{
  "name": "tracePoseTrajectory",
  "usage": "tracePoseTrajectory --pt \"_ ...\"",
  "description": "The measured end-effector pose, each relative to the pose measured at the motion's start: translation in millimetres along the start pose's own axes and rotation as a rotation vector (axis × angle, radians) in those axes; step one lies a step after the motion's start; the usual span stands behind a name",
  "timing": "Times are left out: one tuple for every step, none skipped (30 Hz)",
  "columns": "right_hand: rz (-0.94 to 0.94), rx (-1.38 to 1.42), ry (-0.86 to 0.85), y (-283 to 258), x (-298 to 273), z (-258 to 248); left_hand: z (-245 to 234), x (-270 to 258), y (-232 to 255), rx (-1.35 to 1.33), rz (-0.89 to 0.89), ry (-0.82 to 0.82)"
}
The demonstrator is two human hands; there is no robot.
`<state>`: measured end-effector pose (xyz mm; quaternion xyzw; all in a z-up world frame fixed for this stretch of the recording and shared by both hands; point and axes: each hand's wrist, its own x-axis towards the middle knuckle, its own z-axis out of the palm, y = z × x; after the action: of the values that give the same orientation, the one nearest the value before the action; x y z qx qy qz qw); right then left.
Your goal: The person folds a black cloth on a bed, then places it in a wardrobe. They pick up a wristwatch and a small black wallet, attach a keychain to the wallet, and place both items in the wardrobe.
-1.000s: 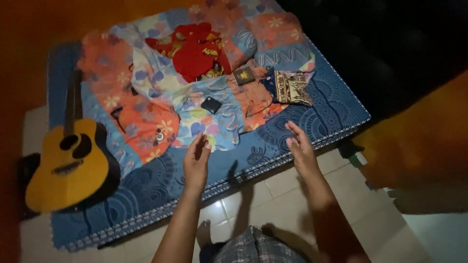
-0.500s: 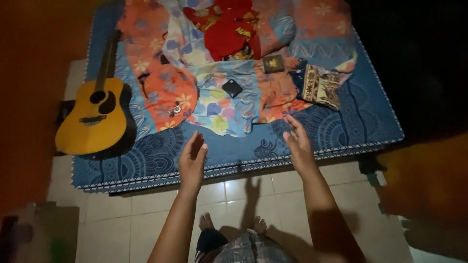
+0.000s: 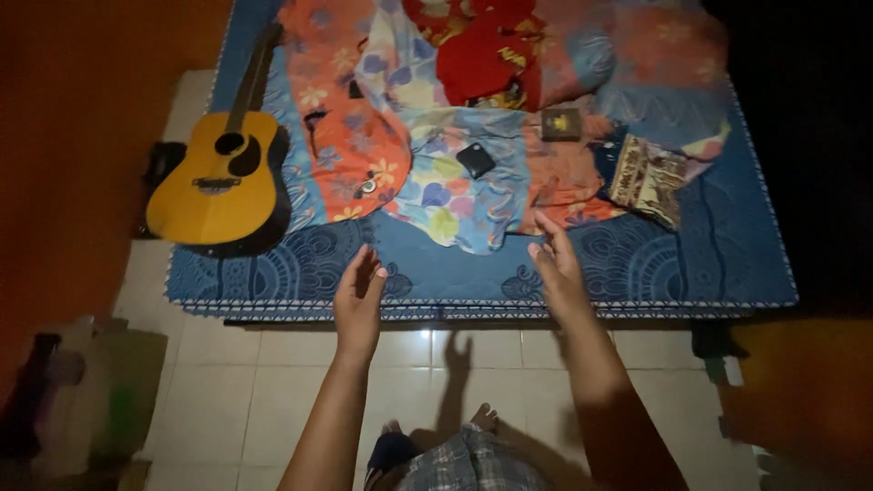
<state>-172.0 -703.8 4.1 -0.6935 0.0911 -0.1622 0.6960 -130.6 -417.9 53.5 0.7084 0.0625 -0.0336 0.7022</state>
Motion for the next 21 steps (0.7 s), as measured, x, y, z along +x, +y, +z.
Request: tracePoseTrajectory --pt "0.004 0.0 -0.01 2.4 2.0 5.7 -8.3 3.7 -7.7 0.0 -0.004 0.01" --pt "-0.01 0.004 -0.026 4.0 3.6 11.9 -17.3 7.3 -15.6 0.006 0.02 0.019" --pt "-0.025 0.007 -0.043 5.4 5.2 18.4 -26.5 11.0 -23.1 0.013 0.043 0.028" --pt "-0.023 0.006 -0.049 8.7 8.3 25.1 -32.4 13.2 -22.1 0.011 0.041 0.034" --pt "-0.037 -0.003 -0.061 11.7 11.9 32.1 -38.4 15.8 -20.8 -0.006 0.036 0.047" --pt "-0.053 -0.012 -0.069 14.4 14.1 39.6 -45.2 18.3 -19.5 -0.023 0.032 0.056" --pt "-0.052 -0.013 -0.072 13.3 15.0 50.2 -53.1 20.6 -17.8 -0.025 0.03 0.059" --pt "-0.063 -0.012 -0.076 11.8 17.2 60.5 -60.0 24.9 -15.6 -0.025 0.038 0.061" --pt "-0.073 -0.01 -0.079 10.2 19.4 71.2 -67.4 29.3 -13.3 -0.026 0.046 0.063" --pt "-0.079 -0.013 -0.076 12.6 22.2 79.4 -74.8 36.3 -12.3 -0.03 0.051 0.059" --pt "-0.091 -0.033 -0.082 15.2 24.8 87.8 -82.6 43.1 -11.3 -0.036 0.047 0.063" --pt "-0.1 -0.052 -0.087 18.5 24.9 96.3 -91.3 48.4 -10.9 -0.039 0.04 0.067" --pt "-0.103 -0.054 -0.082 15.7 25.3 106.1 -100.8 57.0 -17.7 -0.041 0.042 0.062" --pt "-0.079 -0.064 -0.081 12.0 28.0 116.9 -110.2 69.2 -22.4 -0.05 0.06 0.056" --pt "-0.056 -0.074 -0.079 8.1 31.2 128.0 -119.5 82.1 -26.8 -0.059 0.078 0.05" --pt "-0.06 -0.076 -0.068 8.2 34.1 138.3 -128.2 93.4 -27.8 -0.06 0.081 0.039" --pt "-0.053 -0.077 -0.063 8.6 37.1 148.5 -136.5 104.8 -29.1 -0.067 0.102 0.025" --pt "-0.042 -0.077 -0.057 9.2 39.1 158.2 -144.9 115.2 -30.2 -0.072 0.121 0.01" --pt "-0.044 -0.077 -0.046 10.0 41.6 168.0 -151.7 123.8 -26.4 -0.07 0.123 0.0" --pt "-0.043 -0.094 -0.034 11.7 45.5 178.6 -158.9 133.5 -23.3 -0.085 0.133 -0.017" --pt "-0.041 -0.111 -0.022 13.8 49.3 189.0 -166.0 143.3 -20.5 -0.099 0.144 -0.034"
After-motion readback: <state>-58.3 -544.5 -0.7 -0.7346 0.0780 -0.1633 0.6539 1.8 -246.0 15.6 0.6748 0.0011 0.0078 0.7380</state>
